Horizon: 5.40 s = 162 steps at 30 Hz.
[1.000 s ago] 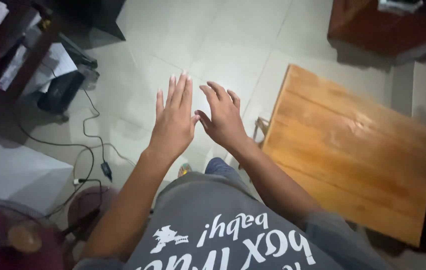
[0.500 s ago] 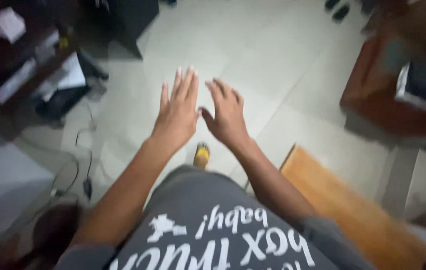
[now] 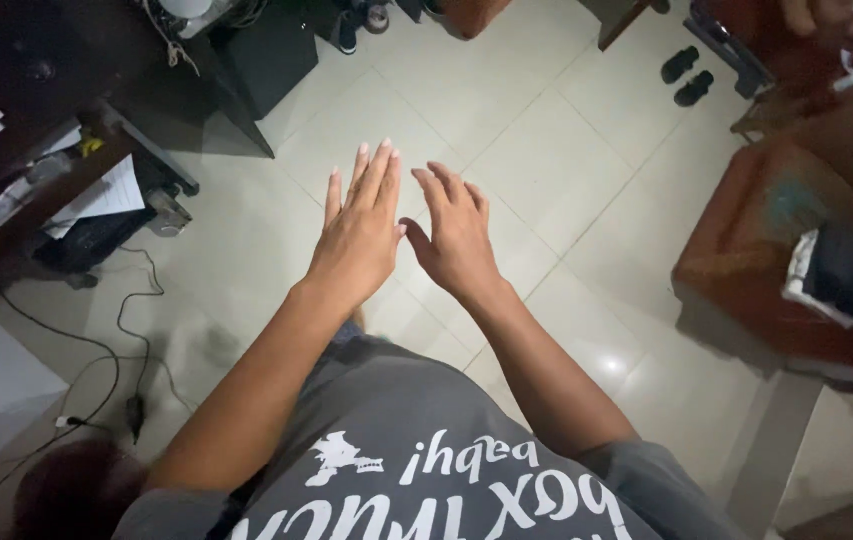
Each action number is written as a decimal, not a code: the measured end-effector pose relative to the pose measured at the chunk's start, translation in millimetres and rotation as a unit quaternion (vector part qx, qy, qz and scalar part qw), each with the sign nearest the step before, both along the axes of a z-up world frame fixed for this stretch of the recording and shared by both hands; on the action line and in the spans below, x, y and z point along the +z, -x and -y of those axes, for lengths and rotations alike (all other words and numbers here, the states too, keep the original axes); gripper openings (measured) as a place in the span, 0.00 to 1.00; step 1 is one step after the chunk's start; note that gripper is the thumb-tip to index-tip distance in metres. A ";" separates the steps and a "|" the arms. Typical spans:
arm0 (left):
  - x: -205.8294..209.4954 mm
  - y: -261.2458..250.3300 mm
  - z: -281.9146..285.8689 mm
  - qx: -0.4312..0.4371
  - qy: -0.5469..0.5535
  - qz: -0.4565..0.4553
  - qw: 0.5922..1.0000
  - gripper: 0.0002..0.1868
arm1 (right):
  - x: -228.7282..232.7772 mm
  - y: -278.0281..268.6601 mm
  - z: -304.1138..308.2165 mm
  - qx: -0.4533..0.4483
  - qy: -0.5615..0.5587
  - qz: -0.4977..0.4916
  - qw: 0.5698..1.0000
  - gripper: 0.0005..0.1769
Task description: The person removes clothes from hangers and places them on a drying rack. Then they pick up several shirts from a pile, fold each one on a wooden table, and stack them neatly.
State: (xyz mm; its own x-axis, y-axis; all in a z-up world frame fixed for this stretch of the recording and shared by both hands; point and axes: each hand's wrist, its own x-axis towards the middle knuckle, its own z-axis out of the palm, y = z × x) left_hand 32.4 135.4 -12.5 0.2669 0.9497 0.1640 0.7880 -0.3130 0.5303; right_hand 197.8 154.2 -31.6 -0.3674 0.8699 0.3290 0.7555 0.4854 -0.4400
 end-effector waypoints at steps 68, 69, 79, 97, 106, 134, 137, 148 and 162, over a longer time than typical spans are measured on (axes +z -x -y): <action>-29.3 -197.5 -816.4 0.318 -0.099 -0.052 0.942 0.37 | 2.7 -141.4 -898.5 0.309 0.034 -0.044 0.950 0.40; -32.9 -199.0 -824.2 0.330 -0.090 -0.062 0.938 0.37 | 1.2 -142.8 -907.1 0.320 0.040 -0.037 0.946 0.41; -60.4 -224.1 -921.5 0.485 -0.061 -0.154 0.859 0.41 | -38.1 -147.4 -1035.3 0.478 0.013 -0.063 0.876 0.39; -97.3 -257.8 -1076.6 0.508 0.013 -0.041 0.860 0.37 | -170.1 -137.0 -1243.6 0.463 0.076 -0.032 0.883 0.34; -119.0 -265.6 -1081.0 0.525 0.078 0.006 0.848 0.47 | -360.5 -76.4 -1365.7 0.294 0.086 0.110 0.946 0.36; -103.8 -314.1 -1054.0 0.498 0.006 0.212 0.841 0.36 | -98.8 -214.8 -1210.4 0.382 0.472 -0.238 0.758 0.11; -113.7 -326.3 -1049.6 0.521 0.109 0.227 0.815 0.30 | -144.7 -222.3 -1228.8 0.322 0.549 -0.241 0.733 0.05; -156.5 -337.6 -1072.1 0.515 0.046 0.230 0.825 0.37 | -319.4 -179.5 -1339.6 0.232 0.052 0.177 0.955 0.21; -137.7 -337.7 -1097.0 0.558 0.013 0.250 0.791 0.26 | -325.5 -196.2 -1414.6 0.232 -0.007 -0.040 0.972 0.06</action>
State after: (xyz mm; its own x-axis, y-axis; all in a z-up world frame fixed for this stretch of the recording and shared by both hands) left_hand 370.1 1232.4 -150.2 -0.8318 0.5537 -0.0404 0.2549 0.4456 0.8581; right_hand 394.0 1568.8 -357.1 -0.6916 0.6122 0.3833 0.4171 0.7717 -0.4800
